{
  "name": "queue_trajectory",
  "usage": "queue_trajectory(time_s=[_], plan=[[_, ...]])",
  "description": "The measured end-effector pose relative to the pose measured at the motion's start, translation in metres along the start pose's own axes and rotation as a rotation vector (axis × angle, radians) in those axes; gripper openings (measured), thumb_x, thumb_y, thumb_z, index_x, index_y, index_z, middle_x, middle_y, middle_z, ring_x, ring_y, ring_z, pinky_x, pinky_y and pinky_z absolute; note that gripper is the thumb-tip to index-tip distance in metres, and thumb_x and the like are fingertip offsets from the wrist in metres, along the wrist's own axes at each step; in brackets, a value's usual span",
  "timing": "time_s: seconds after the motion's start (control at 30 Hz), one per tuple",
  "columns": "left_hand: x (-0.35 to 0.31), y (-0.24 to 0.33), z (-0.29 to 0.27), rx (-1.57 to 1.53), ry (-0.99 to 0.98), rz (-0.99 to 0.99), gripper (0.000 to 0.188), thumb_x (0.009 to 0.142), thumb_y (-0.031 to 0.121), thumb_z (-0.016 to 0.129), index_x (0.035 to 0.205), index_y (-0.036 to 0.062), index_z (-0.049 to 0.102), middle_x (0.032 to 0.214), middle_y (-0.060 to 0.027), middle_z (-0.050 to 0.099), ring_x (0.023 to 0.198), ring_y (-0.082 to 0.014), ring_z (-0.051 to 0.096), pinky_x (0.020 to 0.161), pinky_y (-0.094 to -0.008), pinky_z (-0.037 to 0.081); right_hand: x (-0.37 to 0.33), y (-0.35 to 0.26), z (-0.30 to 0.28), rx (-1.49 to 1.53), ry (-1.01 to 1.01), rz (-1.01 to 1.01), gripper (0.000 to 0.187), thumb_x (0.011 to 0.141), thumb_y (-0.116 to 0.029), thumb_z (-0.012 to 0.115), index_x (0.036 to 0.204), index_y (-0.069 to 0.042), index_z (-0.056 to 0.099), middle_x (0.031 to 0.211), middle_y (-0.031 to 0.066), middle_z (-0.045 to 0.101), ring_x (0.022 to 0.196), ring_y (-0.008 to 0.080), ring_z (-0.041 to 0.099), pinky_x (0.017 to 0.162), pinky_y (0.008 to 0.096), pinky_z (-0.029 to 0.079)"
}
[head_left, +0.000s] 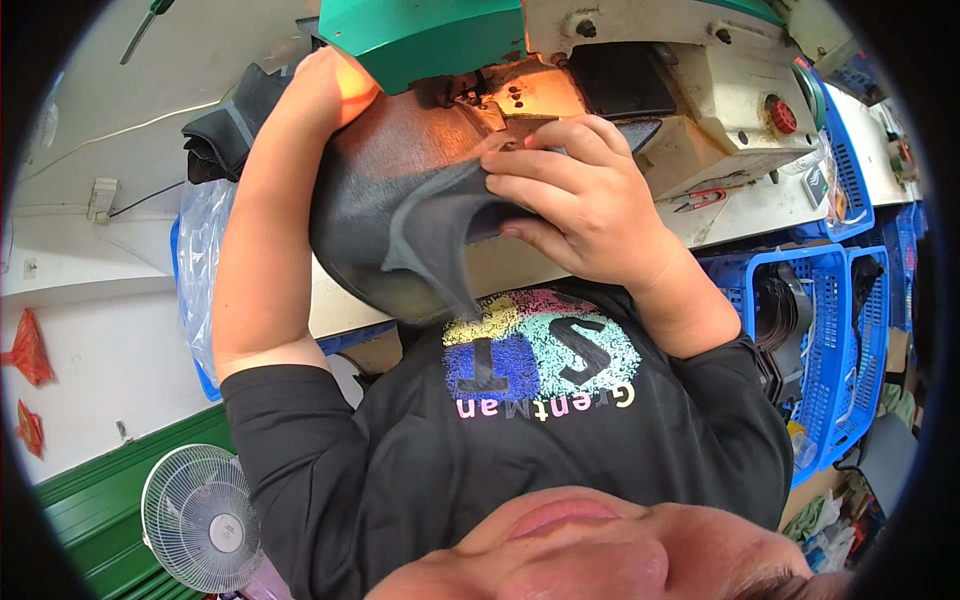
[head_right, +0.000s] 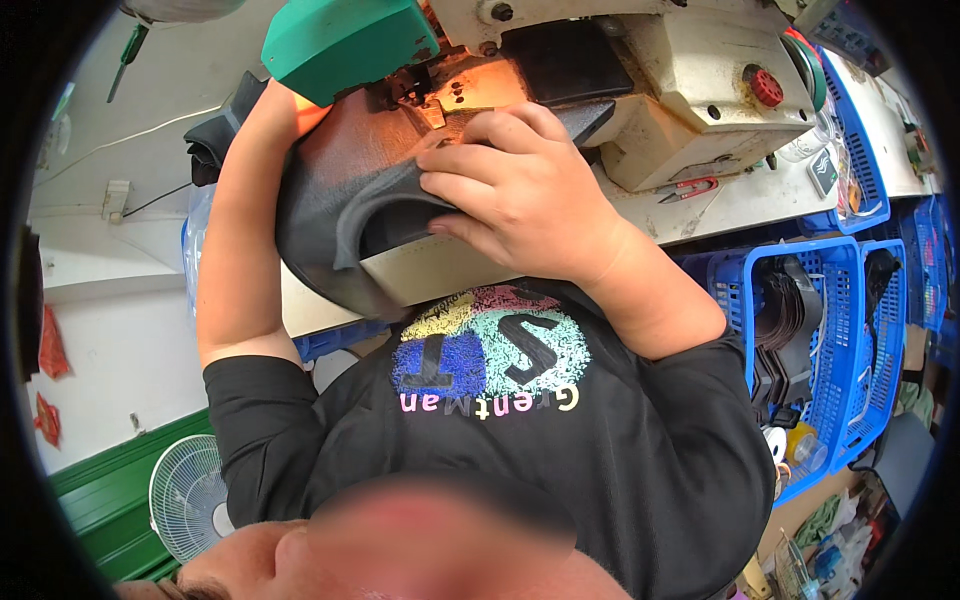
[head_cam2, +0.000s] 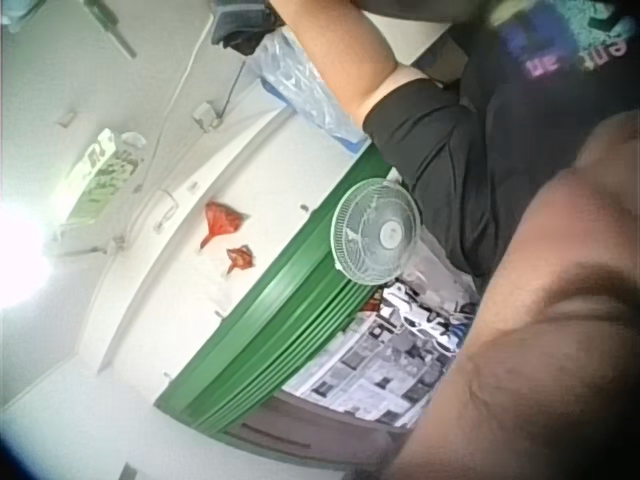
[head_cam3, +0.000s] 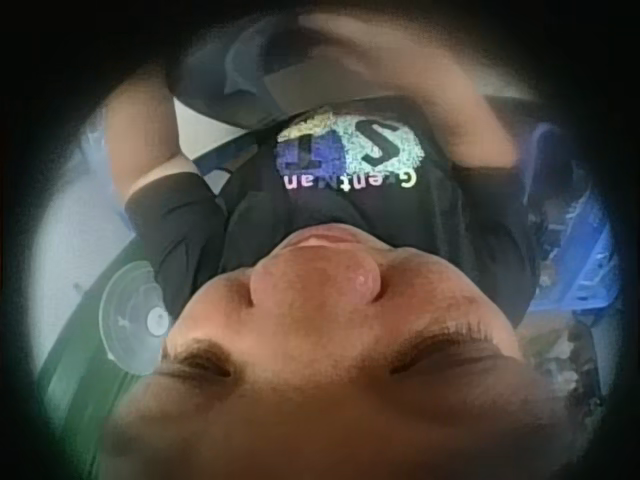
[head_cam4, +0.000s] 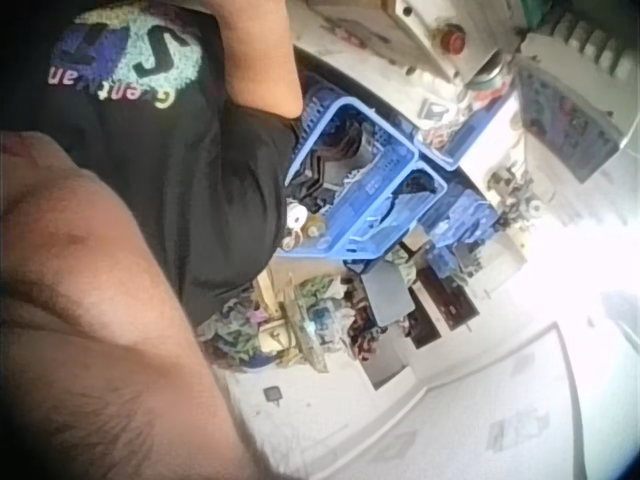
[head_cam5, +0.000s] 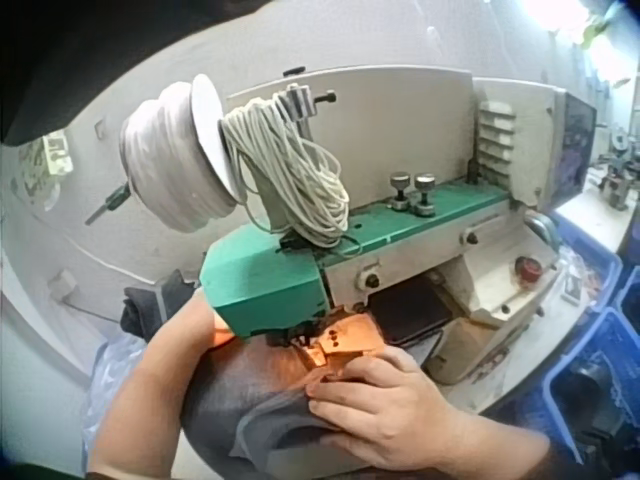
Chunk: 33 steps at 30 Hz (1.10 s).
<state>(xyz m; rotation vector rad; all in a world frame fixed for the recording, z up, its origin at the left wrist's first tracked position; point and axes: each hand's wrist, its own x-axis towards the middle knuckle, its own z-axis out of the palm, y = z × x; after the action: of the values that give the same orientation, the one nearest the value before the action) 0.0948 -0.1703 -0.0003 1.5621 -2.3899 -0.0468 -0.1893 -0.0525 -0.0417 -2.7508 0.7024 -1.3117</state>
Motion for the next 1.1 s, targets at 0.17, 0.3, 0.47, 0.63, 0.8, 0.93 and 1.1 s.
queue_trajectory(time_s=[0.17, 0.3, 0.47, 0.63, 0.8, 0.93, 1.1], plan=[[0.01, -0.024, -0.006, 0.153, -0.026, 0.01, 0.03, 0.098, 0.026, 0.061, 0.124, 0.0117, 0.067, 0.109, -0.0124, 0.073, 0.095, -0.029, 0.069, 0.084, -0.0397, 0.054, 0.002, -0.007, 0.01, -0.158, 0.004, 0.081, 0.049, 0.075, -0.051, 0.076, 0.109, -0.016, 0.074, 0.118, -0.0063, 0.069, 0.106, 0.0206, 0.057, 0.097, 0.0399, 0.041], [-0.023, -0.016, -0.045, 0.57, -0.047, -0.038, 0.031, 0.098, 0.027, 0.059, 0.123, 0.0104, 0.067, 0.107, -0.0124, 0.073, 0.093, -0.0288, 0.069, 0.083, -0.04, 0.054, 0.006, -0.012, 0.009, -0.165, -0.008, 0.072, 0.052, 0.078, -0.055, 0.073, 0.112, -0.015, 0.074, 0.119, -0.0062, 0.069, 0.107, 0.0204, 0.056, 0.099, 0.0405, 0.039], [-0.095, 0.09, -0.066, -0.194, -0.24, 0.152, 0.039, 0.101, 0.031, 0.05, 0.123, 0.0008, 0.064, 0.114, -0.0199, 0.07, 0.104, -0.041, 0.065, 0.096, -0.0514, 0.048, -0.003, -0.007, 0.011, -0.206, -0.01, 0.118, 0.056, 0.075, -0.054, 0.075, 0.114, -0.014, 0.073, 0.118, -0.0055, 0.067, 0.108, 0.0201, 0.054, 0.1, 0.0406, 0.038], [-0.142, 0.141, -0.01, -0.047, 0.149, 0.078, 0.03, 0.083, 0.03, 0.072, 0.096, 0.0026, 0.07, 0.127, -0.0218, 0.065, 0.119, -0.0446, 0.059, 0.104, -0.0513, 0.044, -0.002, -0.005, 0.006, -0.173, -0.035, 0.092, 0.061, 0.07, -0.053, 0.077, 0.118, -0.016, 0.071, 0.115, -0.0056, 0.063, 0.109, 0.0195, 0.053, 0.098, 0.0411, 0.038], [-0.13, 0.126, 0.007, -0.014, 0.278, 0.138, 0.024, 0.069, 0.018, 0.077, 0.085, 0.0037, 0.066, 0.124, -0.0206, 0.067, 0.115, -0.0433, 0.062, 0.101, -0.0504, 0.047, -0.004, -0.006, 0.01, -0.154, -0.021, 0.102, 0.061, 0.069, -0.051, 0.079, 0.119, -0.017, 0.071, 0.117, -0.0062, 0.063, 0.111, 0.0192, 0.053, 0.099, 0.0416, 0.038], [-0.114, 0.098, -0.004, -0.075, 0.219, 0.196, 0.021, 0.065, 0.013, 0.075, 0.081, 0.0025, 0.064, 0.119, -0.0193, 0.07, 0.11, -0.041, 0.065, 0.099, -0.0474, 0.049, -0.005, -0.006, 0.01, -0.155, -0.033, 0.095, 0.058, 0.068, -0.051, 0.08, 0.117, -0.021, 0.072, 0.12, -0.0073, 0.063, 0.112, 0.0187, 0.052, 0.099, 0.0423, 0.038], [-0.103, 0.076, -0.013, -0.11, 0.155, 0.208, 0.015, 0.068, 0.007, 0.072, 0.079, 0.0011, 0.064, 0.121, -0.014, 0.071, 0.116, -0.0381, 0.064, 0.098, -0.045, 0.049, -0.005, -0.006, 0.01, -0.149, -0.028, 0.096, 0.056, 0.068, -0.051, 0.081, 0.116, -0.024, 0.073, 0.12, -0.0086, 0.063, 0.111, 0.0187, 0.053, 0.099, 0.0431, 0.038]])
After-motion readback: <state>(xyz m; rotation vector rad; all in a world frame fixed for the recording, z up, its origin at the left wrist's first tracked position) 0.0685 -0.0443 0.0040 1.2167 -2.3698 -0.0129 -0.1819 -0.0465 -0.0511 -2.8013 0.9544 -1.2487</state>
